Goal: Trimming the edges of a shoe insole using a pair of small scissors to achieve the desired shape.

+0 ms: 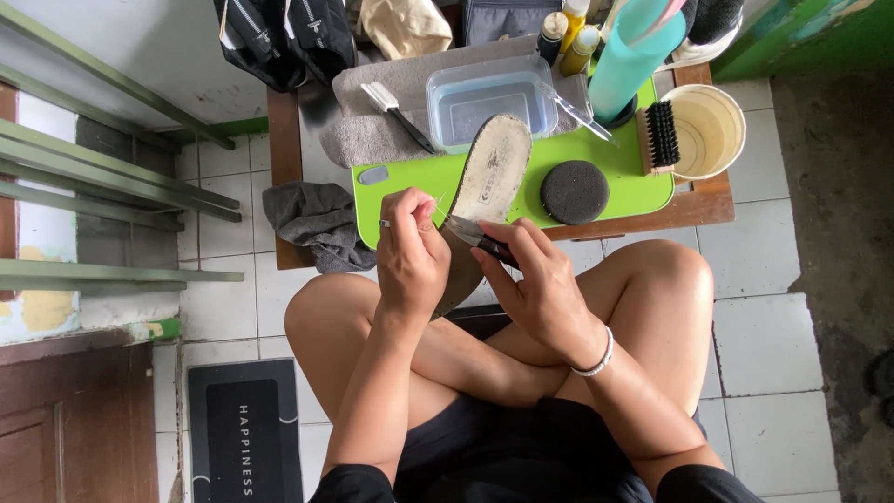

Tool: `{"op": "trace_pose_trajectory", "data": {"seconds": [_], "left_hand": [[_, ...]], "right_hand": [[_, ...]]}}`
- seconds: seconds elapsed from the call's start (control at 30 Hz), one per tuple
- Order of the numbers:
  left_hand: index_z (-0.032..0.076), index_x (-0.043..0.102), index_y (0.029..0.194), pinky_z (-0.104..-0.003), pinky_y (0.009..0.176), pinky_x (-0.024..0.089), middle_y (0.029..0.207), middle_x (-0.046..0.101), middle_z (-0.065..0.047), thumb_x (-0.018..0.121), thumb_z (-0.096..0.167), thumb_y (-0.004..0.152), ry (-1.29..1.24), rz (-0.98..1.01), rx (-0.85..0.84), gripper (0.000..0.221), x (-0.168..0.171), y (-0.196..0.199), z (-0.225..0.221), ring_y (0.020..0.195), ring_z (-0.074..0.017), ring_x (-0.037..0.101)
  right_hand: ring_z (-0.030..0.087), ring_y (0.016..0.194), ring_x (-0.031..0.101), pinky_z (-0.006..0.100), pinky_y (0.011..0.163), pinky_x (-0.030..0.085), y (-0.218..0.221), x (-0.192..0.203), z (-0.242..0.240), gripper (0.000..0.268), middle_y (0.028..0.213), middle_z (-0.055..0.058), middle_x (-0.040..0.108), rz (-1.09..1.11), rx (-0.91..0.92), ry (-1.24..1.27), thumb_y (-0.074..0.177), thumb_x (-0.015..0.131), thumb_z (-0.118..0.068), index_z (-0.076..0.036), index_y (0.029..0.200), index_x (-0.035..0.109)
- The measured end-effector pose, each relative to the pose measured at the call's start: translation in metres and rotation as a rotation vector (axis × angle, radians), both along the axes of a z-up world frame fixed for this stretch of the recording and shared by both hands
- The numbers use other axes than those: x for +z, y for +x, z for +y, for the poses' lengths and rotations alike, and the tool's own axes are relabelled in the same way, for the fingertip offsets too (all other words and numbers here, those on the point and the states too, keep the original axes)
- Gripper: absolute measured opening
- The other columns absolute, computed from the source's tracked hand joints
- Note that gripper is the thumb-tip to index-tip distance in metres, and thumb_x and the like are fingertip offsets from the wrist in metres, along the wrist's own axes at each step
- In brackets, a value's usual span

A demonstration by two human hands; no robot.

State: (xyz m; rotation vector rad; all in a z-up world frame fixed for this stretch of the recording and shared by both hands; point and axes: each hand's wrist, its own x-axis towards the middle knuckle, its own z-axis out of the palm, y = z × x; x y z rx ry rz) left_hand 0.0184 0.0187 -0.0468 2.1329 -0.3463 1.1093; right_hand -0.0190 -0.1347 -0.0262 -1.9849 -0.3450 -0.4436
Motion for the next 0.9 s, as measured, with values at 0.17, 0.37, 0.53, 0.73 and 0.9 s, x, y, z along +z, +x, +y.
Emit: {"op": "trace_pose_trajectory", "data": {"seconds": [0.17, 0.37, 0.53, 0.73, 0.9], "left_hand": [[0.001, 0.06, 0.104, -0.032, 0.068, 0.057, 0.08, 0.058, -0.007, 0.046, 0.009, 0.108, -0.031, 0.004, -0.003, 0.017, -0.002, 0.001, 0.002, 0.064, -0.0231, 0.062], [0.001, 0.059, 0.104, -0.032, 0.067, 0.056, 0.079, 0.057, -0.006, 0.044, 0.01, 0.109, -0.068, 0.011, -0.008, 0.018, -0.007, 0.002, 0.004, 0.063, -0.0226, 0.061], [0.002, 0.058, 0.103, -0.031, 0.066, 0.056, 0.078, 0.057, -0.006, 0.043, 0.011, 0.109, -0.101, 0.013, -0.01, 0.019, -0.006, 0.002, 0.004, 0.062, -0.0221, 0.061], [0.002, 0.057, 0.103, -0.031, 0.065, 0.056, 0.077, 0.057, -0.005, 0.042, 0.012, 0.109, -0.144, 0.003, -0.018, 0.02, -0.002, 0.003, 0.004, 0.061, -0.0215, 0.06], [0.002, 0.057, 0.103, -0.031, 0.065, 0.056, 0.076, 0.057, -0.005, 0.04, 0.013, 0.11, -0.187, -0.04, -0.015, 0.021, 0.008, 0.009, 0.005, 0.06, -0.021, 0.06]], "right_hand": [[0.022, 0.065, 0.059, 0.033, 0.058, 0.05, 0.004, -0.008, -0.004, 0.028, 0.083, 0.01, 0.053, 0.013, -0.023, 0.06, 0.099, 0.071, -0.009, 0.001, 0.124, 0.064], [0.02, 0.068, 0.057, 0.033, 0.06, 0.049, 0.01, -0.021, -0.011, 0.028, 0.085, 0.009, 0.052, 0.032, -0.053, 0.132, 0.101, 0.067, -0.01, 0.002, 0.126, 0.061], [0.018, 0.07, 0.056, 0.033, 0.061, 0.047, 0.011, -0.025, -0.015, 0.028, 0.087, 0.009, 0.051, 0.044, -0.075, 0.191, 0.104, 0.064, -0.011, 0.003, 0.128, 0.058], [0.016, 0.073, 0.054, 0.032, 0.063, 0.046, 0.015, -0.029, -0.02, 0.029, 0.089, 0.009, 0.05, 0.045, -0.103, 0.258, 0.106, 0.061, -0.013, 0.003, 0.13, 0.055], [0.015, 0.076, 0.052, 0.032, 0.065, 0.045, 0.025, -0.024, -0.02, 0.029, 0.091, 0.009, 0.049, 0.014, -0.107, 0.308, 0.109, 0.058, -0.014, 0.004, 0.131, 0.052]]}}
